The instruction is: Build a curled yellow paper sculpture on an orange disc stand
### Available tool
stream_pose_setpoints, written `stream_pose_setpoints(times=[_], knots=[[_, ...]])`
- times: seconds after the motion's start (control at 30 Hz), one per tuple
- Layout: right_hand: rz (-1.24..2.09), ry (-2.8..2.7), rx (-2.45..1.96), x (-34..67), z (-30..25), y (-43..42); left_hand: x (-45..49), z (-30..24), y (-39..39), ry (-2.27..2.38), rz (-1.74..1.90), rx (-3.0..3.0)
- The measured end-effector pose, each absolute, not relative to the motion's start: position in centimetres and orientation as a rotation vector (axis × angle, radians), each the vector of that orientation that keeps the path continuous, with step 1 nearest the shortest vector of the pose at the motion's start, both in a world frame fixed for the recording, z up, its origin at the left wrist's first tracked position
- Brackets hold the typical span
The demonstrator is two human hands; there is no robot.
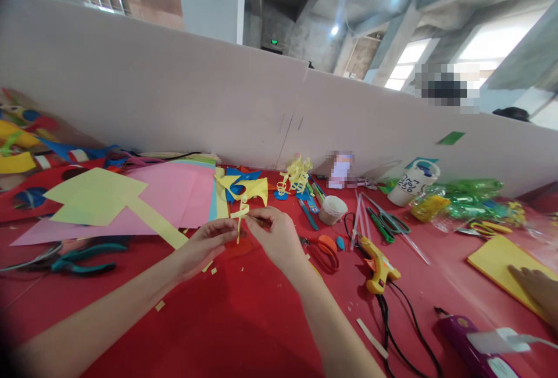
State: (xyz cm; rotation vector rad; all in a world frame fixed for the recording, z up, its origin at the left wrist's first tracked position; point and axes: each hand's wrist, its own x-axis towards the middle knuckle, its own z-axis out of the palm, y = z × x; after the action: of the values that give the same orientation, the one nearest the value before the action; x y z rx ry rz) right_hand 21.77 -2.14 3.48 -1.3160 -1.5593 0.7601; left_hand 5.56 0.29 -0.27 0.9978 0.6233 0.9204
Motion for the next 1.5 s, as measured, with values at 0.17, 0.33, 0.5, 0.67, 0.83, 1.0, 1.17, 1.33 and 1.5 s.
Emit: stream_pose_setpoints(times=[0.17,0.33,0.5,0.67,0.83,1.0,1.17,1.33,1.5], knots=[[0.777,-1.545,-1.296,21.7,3.5,-2.1,5.5,-0.5,0.4,0.615,0.908,0.999],[0.824,-1.524,-1.257,21.6,3.1,-2.0,5.4,-0.7,0.7,0.574,0.898,1.013],[0.901,-1.453,-1.212,21.5,2.3,-1.6,5.4,-0.6,0.6,0.581,0.897,1.051],[0.925,-1.348,-1.179,21.1,1.7,-1.3,5.6,-0.5,0.5,0.672,0.965,1.083],[0.987,-1.326,-1.082,21.2,0.7,-0.8,5.6,-0.5,0.8,0.773,1.014,1.21],[1.052,-1.331,-1.038,21.4,-0.1,-0.4,5.6,0.1,0.8,0.843,1.063,1.324],[1.077,-1.333,-1.068,21.2,-0.5,-0.6,5.6,-0.1,0.6,0.895,1.127,1.359],[1.098,-1.321,-1.097,20.9,-0.5,-0.7,5.6,-0.6,0.7,0.926,1.189,1.421],[1.092,-1.347,-1.097,21.0,-0.6,-0.6,5.5,-0.5,0.6,0.969,1.221,1.439]])
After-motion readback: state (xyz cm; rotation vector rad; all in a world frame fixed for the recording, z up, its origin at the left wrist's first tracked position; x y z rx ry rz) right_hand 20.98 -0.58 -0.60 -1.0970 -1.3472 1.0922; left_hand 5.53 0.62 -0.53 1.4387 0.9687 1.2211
